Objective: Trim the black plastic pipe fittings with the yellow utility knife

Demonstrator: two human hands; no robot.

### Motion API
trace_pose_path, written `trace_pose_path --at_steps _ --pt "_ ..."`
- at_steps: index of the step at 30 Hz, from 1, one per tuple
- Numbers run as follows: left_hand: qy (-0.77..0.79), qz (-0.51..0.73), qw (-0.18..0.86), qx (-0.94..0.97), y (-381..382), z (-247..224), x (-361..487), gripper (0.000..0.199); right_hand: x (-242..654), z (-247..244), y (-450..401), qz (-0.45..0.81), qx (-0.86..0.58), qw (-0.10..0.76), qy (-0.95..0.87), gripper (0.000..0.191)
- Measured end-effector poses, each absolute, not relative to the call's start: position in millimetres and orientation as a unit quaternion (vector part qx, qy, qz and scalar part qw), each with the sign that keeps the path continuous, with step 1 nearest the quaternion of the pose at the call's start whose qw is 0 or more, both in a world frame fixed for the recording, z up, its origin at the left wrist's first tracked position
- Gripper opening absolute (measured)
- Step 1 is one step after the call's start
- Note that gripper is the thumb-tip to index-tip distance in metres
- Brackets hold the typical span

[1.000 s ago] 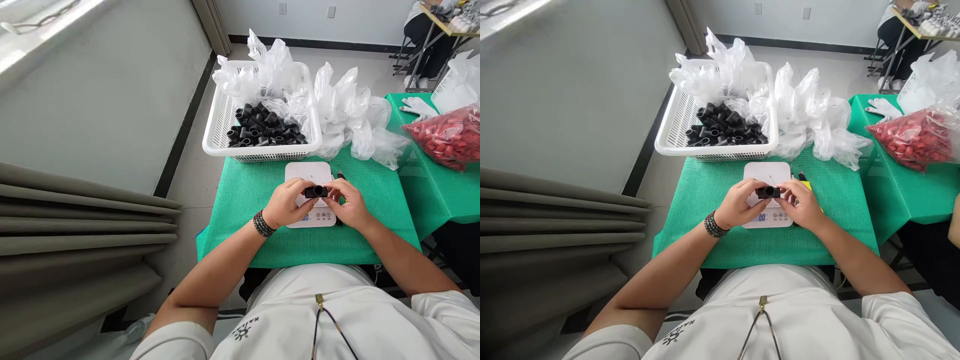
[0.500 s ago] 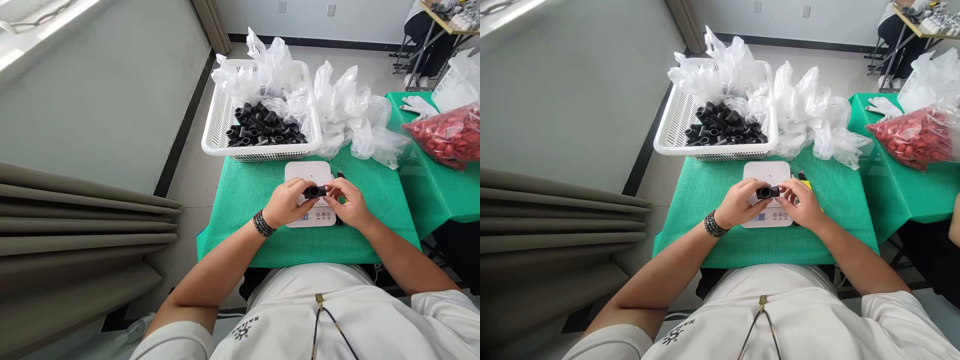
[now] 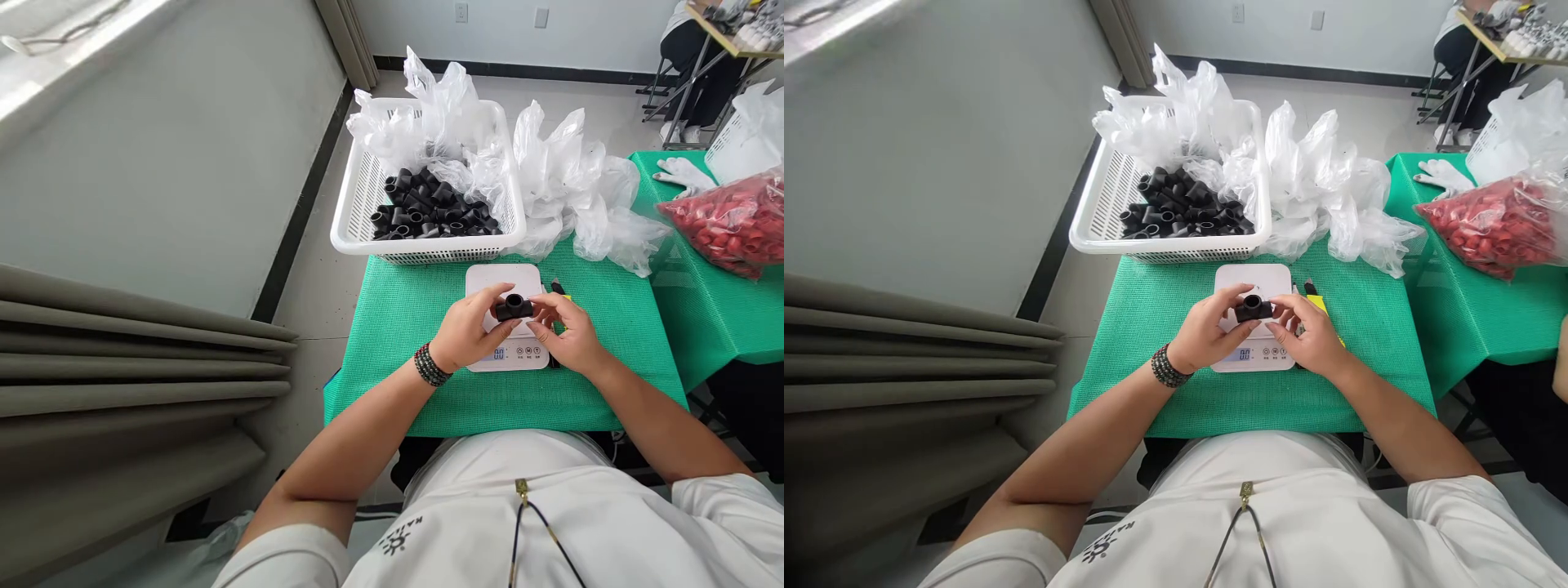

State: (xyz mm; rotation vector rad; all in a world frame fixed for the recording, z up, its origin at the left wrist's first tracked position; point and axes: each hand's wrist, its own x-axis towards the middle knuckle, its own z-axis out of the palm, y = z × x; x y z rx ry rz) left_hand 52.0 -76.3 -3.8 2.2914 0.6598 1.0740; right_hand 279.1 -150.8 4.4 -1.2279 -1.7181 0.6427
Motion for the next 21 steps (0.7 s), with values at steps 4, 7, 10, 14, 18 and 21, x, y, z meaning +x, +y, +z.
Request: trace_pose_path --at_steps 4,7,10,14,18,21 --pt "0.245 0.384 0.270 0.848 -76.7 -2.9 51.3 0.046 279.4 2.2 -150.7 0.262 -0.503 0.447 -0.692 0.032" --pt "0.235 0.378 0.277 0.852 -76.1 -2.9 50.9 0.047 279.0 2.2 -150.4 0.246 -0.503 0.446 -0.698 0.030" --pt "0.234 0.370 0.287 0.852 -75.4 -3.5 50.3 0.050 278.3 3.4 -150.0 0.224 -0.494 0.450 -0.710 0.025" --pt "0.234 0.367 0.294 0.851 -75.0 -4.2 49.8 0.050 277.4 5.0 -149.6 0.207 -0.484 0.452 -0.720 0.024" --pt "0.222 0.370 0.299 0.851 -75.3 -4.0 50.3 0.050 277.7 5.8 -150.2 0.203 -0.499 0.443 -0.716 0.028" --pt "0.213 0.373 0.304 0.850 -75.7 -3.5 50.9 0.051 278.4 6.3 -150.5 0.207 -0.506 0.442 -0.711 0.029"
